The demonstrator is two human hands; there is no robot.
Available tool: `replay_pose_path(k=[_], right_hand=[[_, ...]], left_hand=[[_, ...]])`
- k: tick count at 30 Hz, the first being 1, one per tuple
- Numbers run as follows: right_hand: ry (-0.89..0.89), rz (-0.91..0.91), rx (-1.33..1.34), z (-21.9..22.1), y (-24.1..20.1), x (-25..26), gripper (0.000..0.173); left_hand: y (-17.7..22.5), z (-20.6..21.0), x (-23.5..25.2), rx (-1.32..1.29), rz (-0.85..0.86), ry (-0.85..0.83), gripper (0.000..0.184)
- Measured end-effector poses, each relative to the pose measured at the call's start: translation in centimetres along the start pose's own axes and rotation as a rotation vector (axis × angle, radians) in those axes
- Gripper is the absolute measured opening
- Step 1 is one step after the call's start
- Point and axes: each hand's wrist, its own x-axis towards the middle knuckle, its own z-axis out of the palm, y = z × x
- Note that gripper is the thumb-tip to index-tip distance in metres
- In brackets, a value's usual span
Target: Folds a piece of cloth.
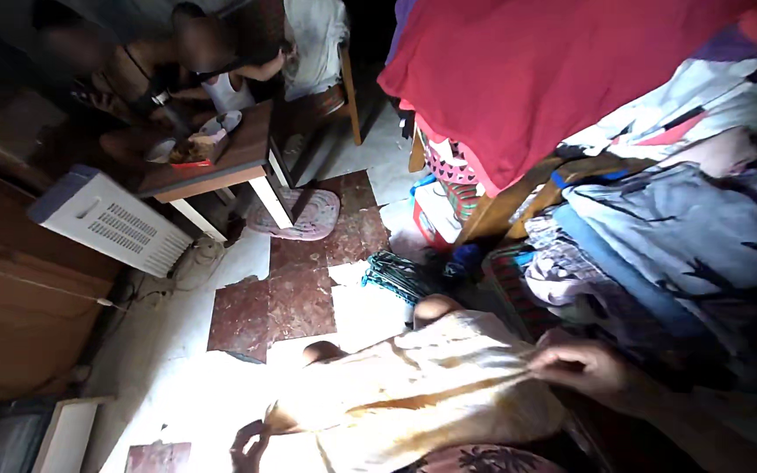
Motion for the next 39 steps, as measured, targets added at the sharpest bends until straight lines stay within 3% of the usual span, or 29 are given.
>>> replay_pose_path(k=[2,5,6,9,11,13,15,17,19,21,24,25,29,33,35,37,39], right_hand=[[-0.097,0.037,-0.137,0.6,0.6,-2.0,0.018],[0.016,0.035,-0.284,1.9,0.5,-1.4,0.034],[0.089,0.049,-0.278,2.6,-0.1,-0.8,0.037],[0.221,0.135,-0.160,5.6,-2.5,0.9,0.033],[0.327,-0.003,-0.113,9.0,-0.3,0.8,0.042],[0.450,-0.244,-0.215,12.2,4.6,0.8,0.052],[0.260,0.107,-0.049,11.3,1.3,2.0,0.054],[0.214,0.291,0.107,10.2,-1.1,3.9,0.049],[0.158,0.472,0.265,8.8,-2.4,3.7,0.046],[0.154,0.627,0.350,7.8,-2.8,3.1,0.045],[0.217,0.893,0.286,5.7,-10.0,4.8,0.041],[0.200,0.891,0.255,4.9,-10.2,4.9,0.042],[0.242,0.543,0.303,-0.5,-3.4,3.3,0.043],[0.496,0.561,0.387,-8.1,-4.9,4.4,0.025],[0.449,0.406,0.433,-11.4,-3.1,3.2,0.030],[0.084,0.106,0.498,-14.8,0.3,2.1,0.045],[0.312,0.319,0.454,-10.7,-7.3,3.7,0.032]], left_hand=[[-1.1,1.7,-0.6,0.094,-0.047,0.001,0.036],[0.0,6.5,-0.7,0.096,0.343,0.213,0.024],[1.4,8.1,-1.0,0.052,0.468,0.213,0.020],[5.9,11.2,-4.0,0.173,0.609,-0.089,0.031],[5.9,12.7,-4.9,0.389,0.722,-0.184,0.033],[4.7,13.5,-5.3,0.466,0.777,-0.147,0.015],[4.9,13.3,-5.4,0.442,0.781,-0.142,0.014],[6.0,12.7,-5.8,0.432,0.736,-0.178,0.023],[5.2,13.0,-5.6,0.366,0.705,-0.110,0.025],[4.7,13.6,-5.0,0.281,0.611,0.022,0.022],[6.6,13.7,-4.2,0.339,0.416,0.132,0.028],[6.8,13.6,-3.8,0.338,0.407,0.128,0.031],[5.6,14.4,-2.6,0.296,0.519,0.071,0.043],[6.7,15.6,-3.2,0.349,0.508,-0.097,0.057],[5.8,16.7,-3.5,0.334,0.526,-0.164,0.063],[5.4,17.3,-3.7,0.269,0.521,-0.192,0.067],[6.2,16.8,-3.9,0.090,0.464,-0.188,0.070]])
